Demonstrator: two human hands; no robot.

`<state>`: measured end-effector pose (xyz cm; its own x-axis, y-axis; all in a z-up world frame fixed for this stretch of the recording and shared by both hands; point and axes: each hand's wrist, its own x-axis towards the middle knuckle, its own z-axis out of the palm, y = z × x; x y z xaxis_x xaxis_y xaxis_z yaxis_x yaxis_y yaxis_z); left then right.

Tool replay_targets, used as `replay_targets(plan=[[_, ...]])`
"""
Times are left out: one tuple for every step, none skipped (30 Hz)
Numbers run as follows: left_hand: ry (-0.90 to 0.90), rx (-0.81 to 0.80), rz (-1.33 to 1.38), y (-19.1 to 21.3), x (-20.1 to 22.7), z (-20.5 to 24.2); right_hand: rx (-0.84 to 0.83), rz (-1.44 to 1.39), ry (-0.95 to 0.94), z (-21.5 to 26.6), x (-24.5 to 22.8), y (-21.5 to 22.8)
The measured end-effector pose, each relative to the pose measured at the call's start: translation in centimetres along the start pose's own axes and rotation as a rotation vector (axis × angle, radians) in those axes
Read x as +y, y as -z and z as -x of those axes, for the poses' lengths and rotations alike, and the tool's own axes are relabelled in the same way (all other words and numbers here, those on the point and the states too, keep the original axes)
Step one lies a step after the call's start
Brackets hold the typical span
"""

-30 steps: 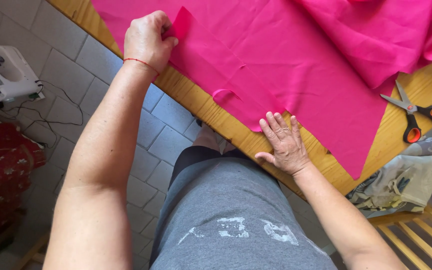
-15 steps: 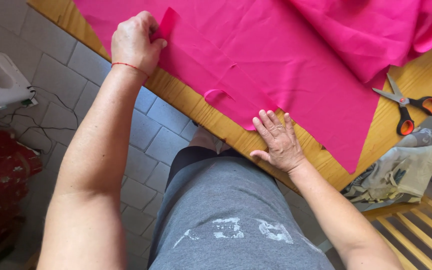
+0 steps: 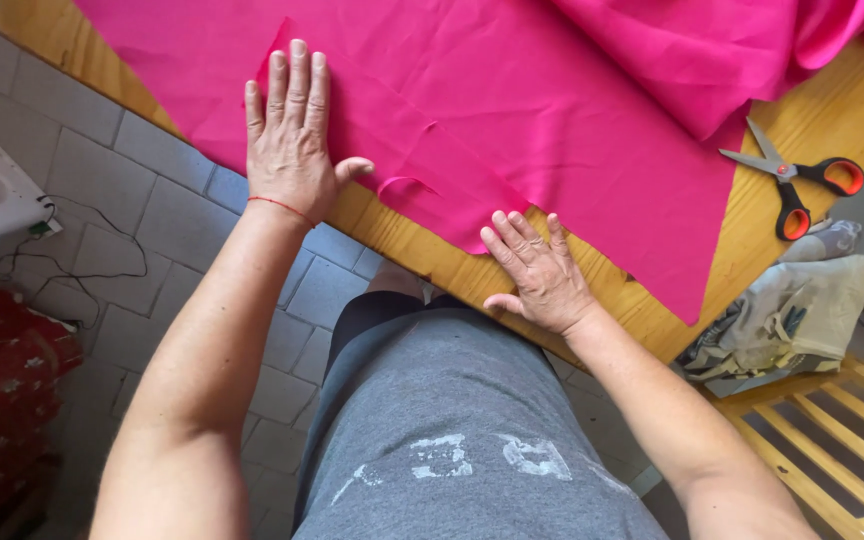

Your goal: The person cuts a piece of pink fabric on a wooden table using scissors. They trim the edges, fold the fabric, and continue cutting to shape the material.

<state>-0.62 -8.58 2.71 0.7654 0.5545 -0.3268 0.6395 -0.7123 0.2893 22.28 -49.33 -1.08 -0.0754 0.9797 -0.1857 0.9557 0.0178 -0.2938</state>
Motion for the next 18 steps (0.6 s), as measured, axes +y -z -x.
replay_targets(plan=[[0.004, 0.008, 0.005, -0.4, -0.3, 0.0, -0.011, 0.024, -0.002, 0.1, 0.0, -0.1], [0.008, 0.018, 0.011, -0.9, -0.5, -0.1, -0.022, 0.049, -0.004, 0.1, 0.0, -0.1], [0.006, 0.017, 0.014, -0.9, -0.6, -0.1, -0.024, 0.050, -0.007, 0.0, 0.1, 0.0], [0.006, 0.016, 0.013, -0.9, -0.6, -0.1, -0.032, 0.049, 0.002, 0.0, 0.2, 0.1], [0.007, 0.014, 0.013, -0.9, -0.6, -0.1, -0.040, 0.047, 0.010, 0.0, 0.2, 0.2], [0.005, 0.015, 0.014, -0.8, -0.5, -0.1, -0.041, 0.048, 0.009, 0.0, 0.2, 0.3], [0.009, 0.003, 0.015, -0.6, -0.3, -0.1, -0.035, 0.030, 0.011, 0.0, 0.2, 0.4], [0.014, -0.006, 0.013, -0.4, -0.3, -0.2, -0.027, 0.013, 0.015, -0.2, 0.2, 0.5], [0.013, -0.004, 0.012, -0.1, 0.0, -0.2, -0.025, 0.014, 0.015, -0.2, 0.2, 0.5], [0.032, -0.032, 0.005, 0.2, 0.3, -0.2, -0.026, 0.010, 0.015, -0.1, 0.2, 0.5], [0.052, -0.059, -0.002, 0.4, 0.7, -0.2, -0.028, 0.005, 0.014, -0.1, 0.2, 0.4], [0.052, -0.059, -0.002, 0.9, 2.0, 0.1, -0.028, 0.006, 0.015, -0.1, 0.2, 0.5], [-0.009, -0.114, -0.035, 1.4, 3.4, 0.4, -0.027, -0.007, 0.018, -0.2, 0.1, 0.5], [-0.071, -0.175, -0.066, 1.8, 4.8, 0.9, -0.030, -0.023, 0.020, 0.0, -0.1, 0.6], [-0.071, -0.180, -0.064, -1.4, 6.3, 2.2, -0.034, -0.026, 0.018, 0.2, -0.4, 0.4], [-0.317, -0.001, -0.054, -4.4, 7.7, 3.3, 0.004, -0.056, -0.028, -0.1, -0.6, 0.2], [-0.563, 0.179, -0.044, -7.5, 9.1, 4.4, 0.043, -0.086, -0.074, -0.3, -0.8, 0.0], [-0.562, 0.180, -0.045, -8.4, 10.3, 5.6, 0.044, -0.086, -0.073, -0.2, -0.7, 0.0]])
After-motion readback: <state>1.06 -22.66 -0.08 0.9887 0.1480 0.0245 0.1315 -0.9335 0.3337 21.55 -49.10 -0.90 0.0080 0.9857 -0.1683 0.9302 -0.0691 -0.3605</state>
